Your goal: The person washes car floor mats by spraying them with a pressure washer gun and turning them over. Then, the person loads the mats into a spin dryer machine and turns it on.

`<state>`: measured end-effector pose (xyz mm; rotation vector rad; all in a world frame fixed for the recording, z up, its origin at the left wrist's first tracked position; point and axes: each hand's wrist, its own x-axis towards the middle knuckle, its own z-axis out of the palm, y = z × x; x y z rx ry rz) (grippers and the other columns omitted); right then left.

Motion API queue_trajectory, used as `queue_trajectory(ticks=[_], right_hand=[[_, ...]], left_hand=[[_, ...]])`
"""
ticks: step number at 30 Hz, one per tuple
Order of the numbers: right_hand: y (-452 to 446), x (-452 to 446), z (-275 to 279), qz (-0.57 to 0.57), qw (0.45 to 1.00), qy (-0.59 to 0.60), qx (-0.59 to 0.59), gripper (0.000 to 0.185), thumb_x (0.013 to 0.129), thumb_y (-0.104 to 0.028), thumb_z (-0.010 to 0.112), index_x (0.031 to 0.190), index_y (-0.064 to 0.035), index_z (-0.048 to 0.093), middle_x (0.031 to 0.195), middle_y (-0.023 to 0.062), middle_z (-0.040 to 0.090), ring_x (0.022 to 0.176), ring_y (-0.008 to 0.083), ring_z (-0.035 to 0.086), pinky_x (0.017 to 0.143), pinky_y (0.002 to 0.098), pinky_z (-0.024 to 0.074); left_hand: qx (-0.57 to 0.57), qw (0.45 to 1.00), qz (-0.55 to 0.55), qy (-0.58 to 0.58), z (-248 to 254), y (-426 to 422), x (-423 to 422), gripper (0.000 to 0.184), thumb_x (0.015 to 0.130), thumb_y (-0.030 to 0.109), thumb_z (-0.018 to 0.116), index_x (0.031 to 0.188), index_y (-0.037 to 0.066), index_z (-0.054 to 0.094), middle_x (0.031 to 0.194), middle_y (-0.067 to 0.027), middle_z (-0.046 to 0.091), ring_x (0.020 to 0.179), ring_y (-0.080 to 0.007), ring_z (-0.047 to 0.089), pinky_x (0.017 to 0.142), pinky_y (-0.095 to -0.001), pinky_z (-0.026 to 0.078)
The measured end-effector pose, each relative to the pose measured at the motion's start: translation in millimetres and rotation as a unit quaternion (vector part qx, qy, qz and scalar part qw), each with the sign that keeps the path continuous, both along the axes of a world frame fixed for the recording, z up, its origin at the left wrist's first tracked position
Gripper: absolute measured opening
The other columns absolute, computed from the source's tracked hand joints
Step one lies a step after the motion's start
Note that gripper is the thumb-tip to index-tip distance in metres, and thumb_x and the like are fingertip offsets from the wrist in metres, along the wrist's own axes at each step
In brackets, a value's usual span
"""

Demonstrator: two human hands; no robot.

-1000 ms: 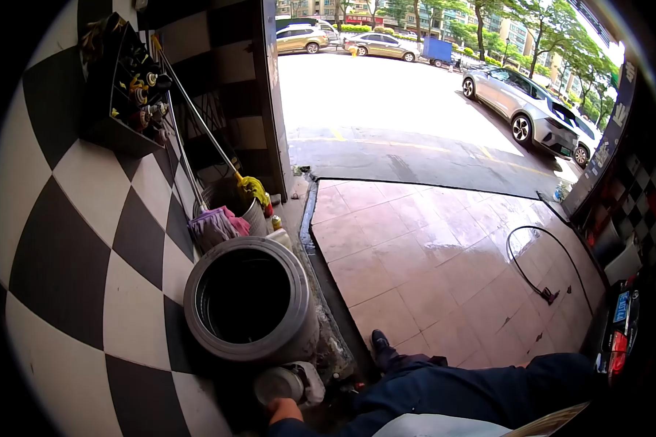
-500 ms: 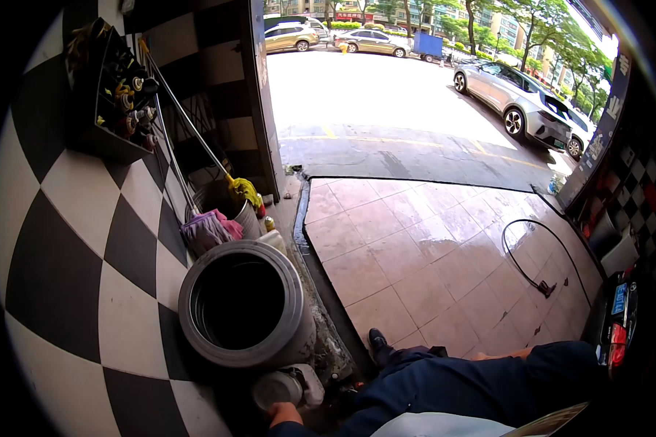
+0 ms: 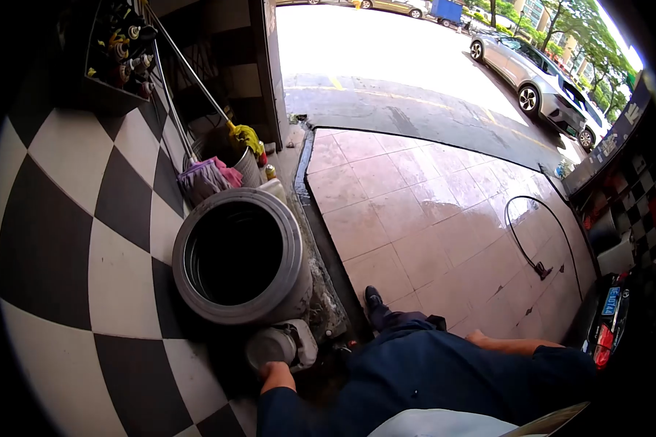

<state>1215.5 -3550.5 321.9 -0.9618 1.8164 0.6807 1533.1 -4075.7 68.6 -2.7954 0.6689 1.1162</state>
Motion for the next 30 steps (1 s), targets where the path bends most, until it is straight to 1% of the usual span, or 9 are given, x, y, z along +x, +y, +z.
queue_trajectory(ticks=[1,2,3,6,9,12,15,21,30], right_hand=[[-2.2,1.5,0.7,0.015,1.000,0.004,0.003,0.026,0.082,-0.028,0.051,0.093,-0.0107,0.068,0.098,0.0130,0.066,0.094,0.0296,0.063,0.071,0.0411,0.0504],[-0.7,4.8,0.3,0.026,1.000,0.009,0.004,0.026,0.083,-0.028,0.050,0.094,-0.0109,0.068,0.097,0.0134,0.066,0.094,0.0293,0.063,0.071,0.0411,0.0504],[-1.3,3.0,1.1,0.036,0.999,0.020,0.005,0.027,0.084,-0.028,0.050,0.094,-0.0111,0.068,0.097,0.0137,0.066,0.094,0.0289,0.063,0.071,0.0411,0.0504],[-15.8,4.4,11.9,0.026,0.997,0.011,0.066,0.031,0.086,-0.031,0.047,0.102,-0.0120,0.066,0.108,0.0109,0.064,0.102,0.0266,0.061,0.078,0.0403,0.0465],[0.3,2.2,-9.0,0.026,0.998,0.020,0.059,0.030,0.086,-0.030,0.047,0.102,-0.0119,0.066,0.108,0.0109,0.064,0.102,0.0271,0.060,0.079,0.0391,0.0464],[0.0,0.5,-11.1,0.033,0.998,0.027,0.055,0.029,0.086,-0.029,0.047,0.099,-0.0124,0.067,0.106,0.0098,0.065,0.101,0.0266,0.061,0.078,0.0388,0.0476],[-3.8,0.6,-0.1,0.064,0.998,0.024,0.017,0.026,0.086,-0.026,0.047,0.092,-0.0129,0.068,0.097,0.0110,0.067,0.093,0.0263,0.064,0.069,0.0396,0.0514],[-4.7,0.7,-0.3,0.016,1.000,0.018,0.002,0.026,0.085,-0.027,0.047,0.090,-0.0120,0.068,0.095,0.0118,0.067,0.092,0.0273,0.064,0.069,0.0403,0.0515],[4.8,-0.4,-15.6,0.018,1.000,0.011,-0.017,0.027,0.083,-0.028,0.049,0.087,-0.0096,0.068,0.091,0.0139,0.067,0.089,0.0291,0.064,0.069,0.0412,0.0514]], left_hand=[[-0.052,0.994,0.098,0.007,-2.7,0.8,-0.7,0.036,0.089,0.032,0.048,0.117,0.013,0.060,0.129,-0.0071,0.052,0.118,-0.0262,0.050,0.092,-0.0363,0.043],[-0.071,0.988,0.134,0.007,1.3,-1.4,-5.5,0.036,0.089,0.032,0.048,0.117,0.013,0.060,0.129,-0.0071,0.052,0.118,-0.0262,0.050,0.092,-0.0363,0.043],[-0.077,0.985,0.154,0.005,1.9,-0.8,-9.4,0.036,0.089,0.032,0.048,0.117,0.013,0.060,0.129,-0.0071,0.052,0.118,-0.0262,0.050,0.092,-0.0364,0.043],[-0.082,0.980,0.182,-0.005,4.8,-0.7,-11.3,0.036,0.089,0.032,0.048,0.117,0.013,0.060,0.129,-0.0070,0.052,0.118,-0.0261,0.050,0.092,-0.0364,0.043],[-0.081,0.978,0.193,-0.016,1.9,-0.8,-9.3,0.036,0.089,0.031,0.048,0.117,0.013,0.060,0.129,-0.0069,0.052,0.118,-0.0261,0.050,0.092,-0.0365,0.043],[-0.082,0.975,0.204,-0.018,1.7,0.8,-8.7,0.036,0.089,0.031,0.048,0.117,0.013,0.060,0.129,-0.0068,0.052,0.118,-0.0260,0.050,0.092,-0.0365,0.043],[-0.076,0.975,0.210,-0.022,1.1,1.3,-10.4,0.036,0.089,0.031,0.048,0.117,0.013,0.060,0.129,-0.0067,0.052,0.118,-0.0260,0.050,0.093,-0.0366,0.042],[-0.076,0.974,0.212,-0.030,1.1,0.9,-10.4,0.036,0.089,0.030,0.047,0.118,0.013,0.059,0.130,-0.0066,0.052,0.118,-0.0259,0.050,0.093,-0.0367,0.042],[-0.077,0.975,0.205,-0.036,1.9,-4.2,-15.0,0.036,0.089,0.030,0.047,0.118,0.013,0.059,0.130,-0.0063,0.052,0.119,-0.0257,0.049,0.093,-0.0368,0.042]])
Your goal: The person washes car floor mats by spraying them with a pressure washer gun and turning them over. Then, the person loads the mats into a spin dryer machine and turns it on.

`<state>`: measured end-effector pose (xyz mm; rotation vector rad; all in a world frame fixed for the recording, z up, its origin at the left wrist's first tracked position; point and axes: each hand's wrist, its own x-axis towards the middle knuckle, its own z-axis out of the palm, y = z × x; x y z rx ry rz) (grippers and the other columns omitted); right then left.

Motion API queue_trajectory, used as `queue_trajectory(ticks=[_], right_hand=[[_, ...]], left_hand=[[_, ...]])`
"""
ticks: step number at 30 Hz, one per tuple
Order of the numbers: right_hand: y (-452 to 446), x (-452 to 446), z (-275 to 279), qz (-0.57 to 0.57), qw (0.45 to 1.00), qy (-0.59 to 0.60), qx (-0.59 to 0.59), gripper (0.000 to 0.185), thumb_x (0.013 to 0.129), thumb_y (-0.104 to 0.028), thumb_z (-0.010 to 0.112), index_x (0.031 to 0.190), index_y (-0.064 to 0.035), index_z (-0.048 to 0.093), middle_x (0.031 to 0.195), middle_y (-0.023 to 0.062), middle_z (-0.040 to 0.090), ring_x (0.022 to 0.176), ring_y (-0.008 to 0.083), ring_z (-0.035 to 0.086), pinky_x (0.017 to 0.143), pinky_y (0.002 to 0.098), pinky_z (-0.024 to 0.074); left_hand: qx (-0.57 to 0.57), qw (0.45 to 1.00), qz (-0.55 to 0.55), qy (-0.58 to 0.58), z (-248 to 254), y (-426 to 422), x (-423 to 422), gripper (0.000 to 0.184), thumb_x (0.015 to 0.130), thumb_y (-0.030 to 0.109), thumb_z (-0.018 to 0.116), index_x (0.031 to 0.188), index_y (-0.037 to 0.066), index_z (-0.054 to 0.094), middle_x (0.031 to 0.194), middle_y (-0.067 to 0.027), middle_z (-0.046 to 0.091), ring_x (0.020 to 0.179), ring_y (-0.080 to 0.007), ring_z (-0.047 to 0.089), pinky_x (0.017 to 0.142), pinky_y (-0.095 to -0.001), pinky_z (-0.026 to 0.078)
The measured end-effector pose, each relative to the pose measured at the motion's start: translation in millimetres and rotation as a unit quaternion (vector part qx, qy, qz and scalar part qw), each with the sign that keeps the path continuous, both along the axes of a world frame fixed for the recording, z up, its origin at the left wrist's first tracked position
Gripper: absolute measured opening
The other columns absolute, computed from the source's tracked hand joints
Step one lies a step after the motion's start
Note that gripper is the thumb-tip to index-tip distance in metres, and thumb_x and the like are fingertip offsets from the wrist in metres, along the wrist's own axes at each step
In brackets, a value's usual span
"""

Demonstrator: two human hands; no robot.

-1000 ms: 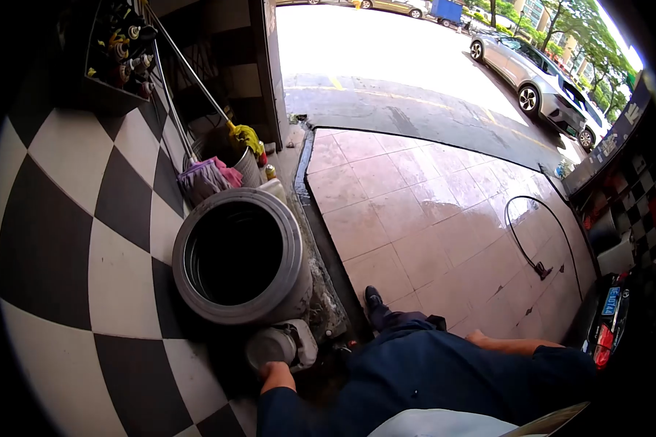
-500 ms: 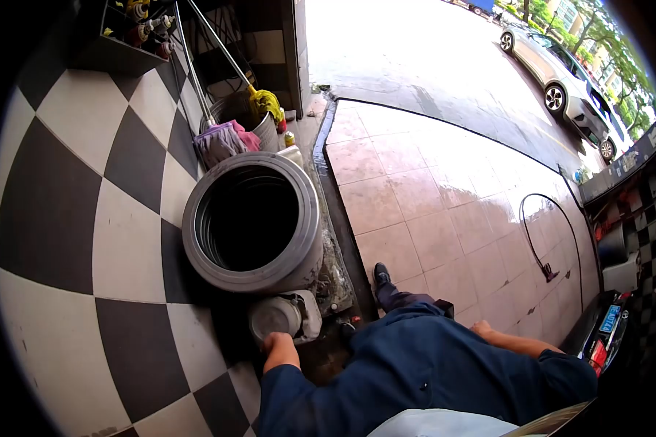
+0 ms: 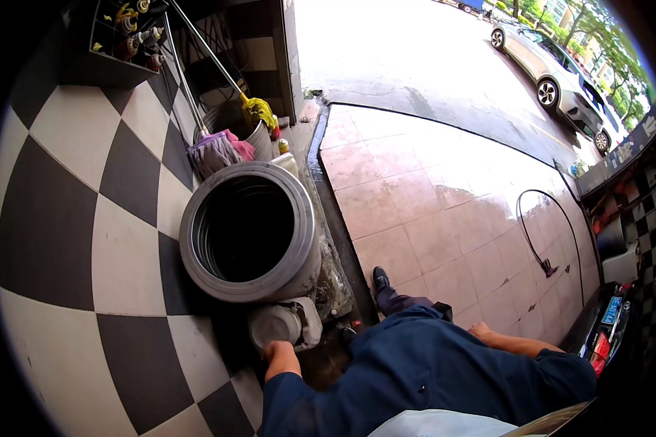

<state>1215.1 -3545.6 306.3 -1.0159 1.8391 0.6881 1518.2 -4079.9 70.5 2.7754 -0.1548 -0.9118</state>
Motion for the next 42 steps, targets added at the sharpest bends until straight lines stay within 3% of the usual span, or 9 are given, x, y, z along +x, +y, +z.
queue_trajectory(ticks=[12,15,21,24,27,42], right_hand=[[-2.7,2.7,5.7,0.002,1.000,0.000,-0.030,0.027,0.082,-0.028,0.050,0.084,-0.0082,0.068,0.089,0.0146,0.067,0.086,0.0304,0.064,0.068,0.0426,0.0510],[-6.5,-0.1,4.9,0.040,0.999,0.002,0.022,0.027,0.083,-0.028,0.049,0.089,-0.0118,0.069,0.097,0.0097,0.067,0.093,0.0261,0.064,0.073,0.0385,0.0506],[-13.5,1.1,14.3,0.007,1.000,-0.002,0.023,0.027,0.083,-0.029,0.049,0.090,-0.0120,0.068,0.097,0.0095,0.067,0.093,0.0264,0.064,0.072,0.0385,0.0507],[-7.3,0.3,11.7,0.006,1.000,-0.007,-0.015,0.026,0.083,-0.026,0.049,0.084,-0.0073,0.067,0.089,0.0157,0.067,0.086,0.0309,0.064,0.067,0.0427,0.0508],[-7.2,0.2,6.4,0.019,0.999,0.000,0.031,0.026,0.083,-0.028,0.049,0.089,-0.0110,0.068,0.096,0.0107,0.067,0.092,0.0263,0.064,0.070,0.0392,0.0507],[-8.8,-2.2,4.6,0.014,0.999,-0.004,0.049,0.026,0.084,-0.026,0.049,0.094,-0.0110,0.067,0.101,0.0105,0.066,0.096,0.0258,0.063,0.072,0.0385,0.0503]], left_hand=[[0.004,1.000,-0.010,-0.007,-5.2,0.6,0.3,0.036,0.089,0.029,0.047,0.119,0.012,0.058,0.130,-0.0059,0.052,0.119,-0.0256,0.049,0.094,-0.0371,0.041],[0.003,1.000,-0.002,-0.005,-4.6,-1.7,0.7,0.036,0.089,0.028,0.047,0.119,0.012,0.058,0.130,-0.0059,0.052,0.119,-0.0255,0.049,0.094,-0.0371,0.041],[0.006,1.000,-0.001,-0.005,-5.8,-0.9,1.6,0.036,0.089,0.028,0.046,0.119,0.012,0.058,0.130,-0.0057,0.052,0.119,-0.0254,0.049,0.094,-0.0372,0.041],[0.008,1.000,-0.002,-0.009,-6.4,0.3,2.5,0.036,0.089,0.028,0.046,0.120,0.012,0.057,0.130,-0.0056,0.051,0.119,-0.0254,0.049,0.095,-0.0373,0.041],[0.008,1.000,-0.002,-0.012,-6.3,-0.1,3.9,0.036,0.089,0.027,0.046,0.120,0.012,0.057,0.130,-0.0055,0.051,0.119,-0.0253,0.049,0.095,-0.0373,0.041],[0.017,1.000,-0.007,-0.016,-8.0,1.1,1.4,0.036,0.090,0.026,0.045,0.121,0.011,0.056,0.130,-0.0051,0.051,0.119,-0.0251,0.049,0.096,-0.0376,0.040]])
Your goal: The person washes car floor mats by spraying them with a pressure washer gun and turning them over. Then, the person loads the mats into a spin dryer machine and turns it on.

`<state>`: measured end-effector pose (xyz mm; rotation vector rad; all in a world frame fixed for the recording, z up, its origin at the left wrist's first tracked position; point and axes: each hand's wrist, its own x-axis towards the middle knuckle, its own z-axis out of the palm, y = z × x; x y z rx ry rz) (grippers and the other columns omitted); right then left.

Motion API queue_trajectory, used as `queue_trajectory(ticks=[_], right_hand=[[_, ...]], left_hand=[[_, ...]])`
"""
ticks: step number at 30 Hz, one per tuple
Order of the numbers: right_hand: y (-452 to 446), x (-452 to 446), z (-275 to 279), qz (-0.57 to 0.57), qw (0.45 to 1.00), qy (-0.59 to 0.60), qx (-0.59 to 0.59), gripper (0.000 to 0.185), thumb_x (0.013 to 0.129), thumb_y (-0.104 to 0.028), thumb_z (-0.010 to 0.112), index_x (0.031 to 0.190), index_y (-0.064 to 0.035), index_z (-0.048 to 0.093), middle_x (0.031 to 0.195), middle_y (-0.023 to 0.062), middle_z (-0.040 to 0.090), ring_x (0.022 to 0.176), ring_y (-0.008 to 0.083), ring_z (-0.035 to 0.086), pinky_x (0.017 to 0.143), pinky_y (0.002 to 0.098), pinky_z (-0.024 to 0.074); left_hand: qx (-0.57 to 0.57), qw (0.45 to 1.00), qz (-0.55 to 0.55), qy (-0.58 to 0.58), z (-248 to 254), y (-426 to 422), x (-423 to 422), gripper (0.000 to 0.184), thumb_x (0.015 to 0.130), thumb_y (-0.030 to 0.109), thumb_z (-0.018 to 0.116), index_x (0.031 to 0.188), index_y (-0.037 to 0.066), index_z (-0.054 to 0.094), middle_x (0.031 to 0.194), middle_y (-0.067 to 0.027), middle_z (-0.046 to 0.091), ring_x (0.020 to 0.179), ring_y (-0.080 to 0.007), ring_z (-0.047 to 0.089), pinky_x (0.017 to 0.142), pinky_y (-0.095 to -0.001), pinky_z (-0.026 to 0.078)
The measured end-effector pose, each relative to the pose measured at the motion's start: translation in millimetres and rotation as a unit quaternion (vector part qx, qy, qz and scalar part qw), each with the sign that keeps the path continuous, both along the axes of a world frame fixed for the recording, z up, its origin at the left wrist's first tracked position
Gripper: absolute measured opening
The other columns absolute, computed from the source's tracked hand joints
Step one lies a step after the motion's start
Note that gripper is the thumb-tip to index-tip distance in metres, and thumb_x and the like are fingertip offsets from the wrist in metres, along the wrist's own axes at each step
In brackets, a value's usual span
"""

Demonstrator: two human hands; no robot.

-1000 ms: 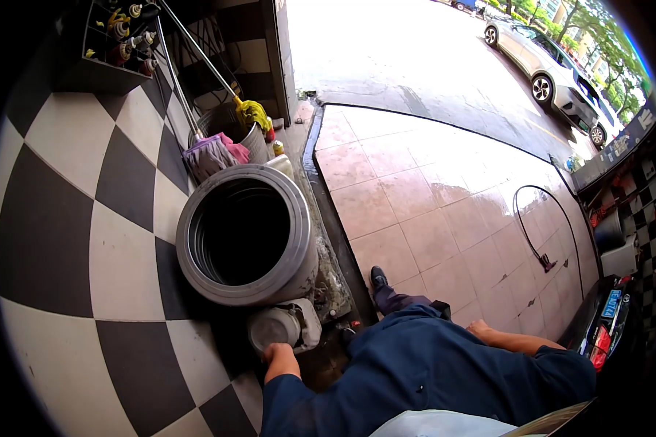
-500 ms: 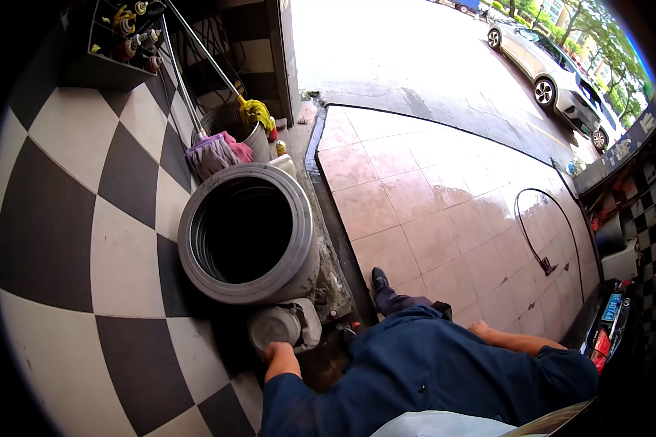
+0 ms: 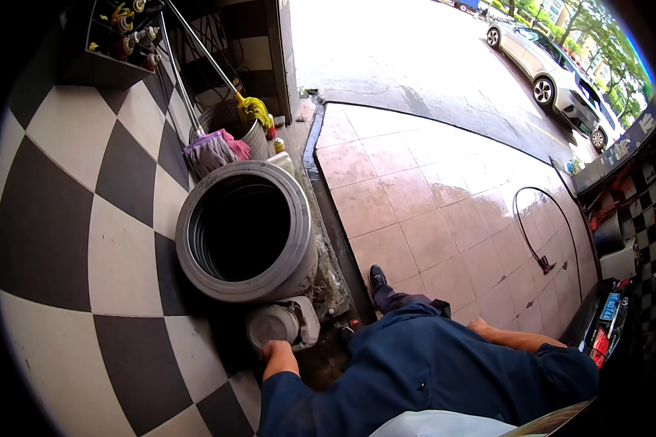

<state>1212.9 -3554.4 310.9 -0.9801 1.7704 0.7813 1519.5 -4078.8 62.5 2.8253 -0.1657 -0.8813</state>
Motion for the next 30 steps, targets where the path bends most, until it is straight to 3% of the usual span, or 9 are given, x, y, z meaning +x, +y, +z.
queue_trajectory(ticks=[30], right_hand=[[-7.7,6.5,9.5,0.009,1.000,-0.005,-0.027,0.028,0.085,-0.028,0.047,0.096,-0.0113,0.067,0.103,0.0101,0.066,0.097,0.0261,0.063,0.073,0.0385,0.0503]], left_hand=[[-0.002,1.000,-0.024,-0.001,-4.8,-1.0,-2.1,0.036,0.090,0.024,0.044,0.122,0.010,0.055,0.131,-0.0042,0.051,0.119,-0.0247,0.048,0.097,-0.0382,0.039]])
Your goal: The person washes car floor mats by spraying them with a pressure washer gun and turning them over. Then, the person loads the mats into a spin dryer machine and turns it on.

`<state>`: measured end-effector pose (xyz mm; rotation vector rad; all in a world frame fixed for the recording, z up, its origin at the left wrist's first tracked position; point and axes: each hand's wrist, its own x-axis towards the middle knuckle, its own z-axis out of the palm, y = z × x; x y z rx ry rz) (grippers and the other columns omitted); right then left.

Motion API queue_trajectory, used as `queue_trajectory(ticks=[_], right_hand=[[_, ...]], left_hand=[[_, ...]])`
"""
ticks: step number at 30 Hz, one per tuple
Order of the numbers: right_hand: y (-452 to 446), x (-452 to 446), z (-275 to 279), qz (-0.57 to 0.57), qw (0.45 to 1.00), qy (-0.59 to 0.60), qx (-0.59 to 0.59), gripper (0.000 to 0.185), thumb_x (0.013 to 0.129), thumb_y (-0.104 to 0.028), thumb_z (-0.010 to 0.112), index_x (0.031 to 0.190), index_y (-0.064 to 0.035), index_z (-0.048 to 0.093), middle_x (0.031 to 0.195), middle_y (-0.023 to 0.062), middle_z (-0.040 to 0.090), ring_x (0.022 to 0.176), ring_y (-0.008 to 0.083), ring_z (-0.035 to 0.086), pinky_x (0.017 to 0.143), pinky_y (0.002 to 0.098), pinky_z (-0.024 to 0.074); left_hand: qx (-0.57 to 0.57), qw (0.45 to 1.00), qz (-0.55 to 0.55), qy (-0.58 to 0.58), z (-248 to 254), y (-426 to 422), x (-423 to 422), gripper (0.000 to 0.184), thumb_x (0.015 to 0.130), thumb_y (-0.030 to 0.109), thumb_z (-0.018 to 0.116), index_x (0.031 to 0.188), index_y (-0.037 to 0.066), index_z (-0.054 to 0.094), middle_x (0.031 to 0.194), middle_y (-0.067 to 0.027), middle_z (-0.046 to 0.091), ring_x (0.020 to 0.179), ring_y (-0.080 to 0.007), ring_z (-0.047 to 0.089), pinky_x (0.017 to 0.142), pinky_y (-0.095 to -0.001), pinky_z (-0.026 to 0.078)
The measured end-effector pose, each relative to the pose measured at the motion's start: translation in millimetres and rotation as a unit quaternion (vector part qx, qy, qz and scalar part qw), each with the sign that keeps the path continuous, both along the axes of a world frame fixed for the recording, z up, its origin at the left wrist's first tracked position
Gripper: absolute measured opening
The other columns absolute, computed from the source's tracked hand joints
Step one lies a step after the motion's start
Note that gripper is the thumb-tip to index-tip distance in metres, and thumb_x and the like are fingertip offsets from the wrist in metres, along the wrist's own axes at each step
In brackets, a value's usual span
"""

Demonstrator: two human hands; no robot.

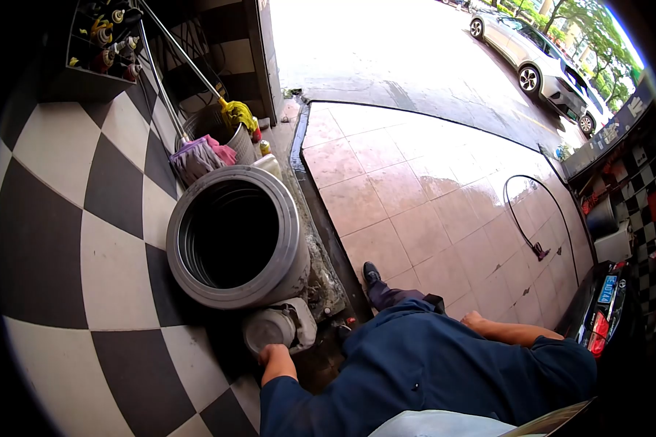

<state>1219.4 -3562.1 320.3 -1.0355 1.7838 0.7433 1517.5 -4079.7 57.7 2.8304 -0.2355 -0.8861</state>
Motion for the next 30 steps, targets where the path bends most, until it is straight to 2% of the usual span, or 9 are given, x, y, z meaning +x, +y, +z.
queue_trajectory(ticks=[30], right_hand=[[-1.5,-5.5,1.4,0.030,0.998,-0.004,0.052,0.027,0.086,-0.027,0.047,0.097,-0.0122,0.067,0.105,0.0092,0.065,0.099,0.0240,0.062,0.073,0.0379,0.0509]], left_hand=[[-0.020,0.999,0.034,-0.013,-2.0,4.1,-2.0,0.037,0.091,0.021,0.043,0.124,0.010,0.053,0.131,-0.0034,0.050,0.120,-0.0242,0.048,0.099,-0.0387,0.038]])
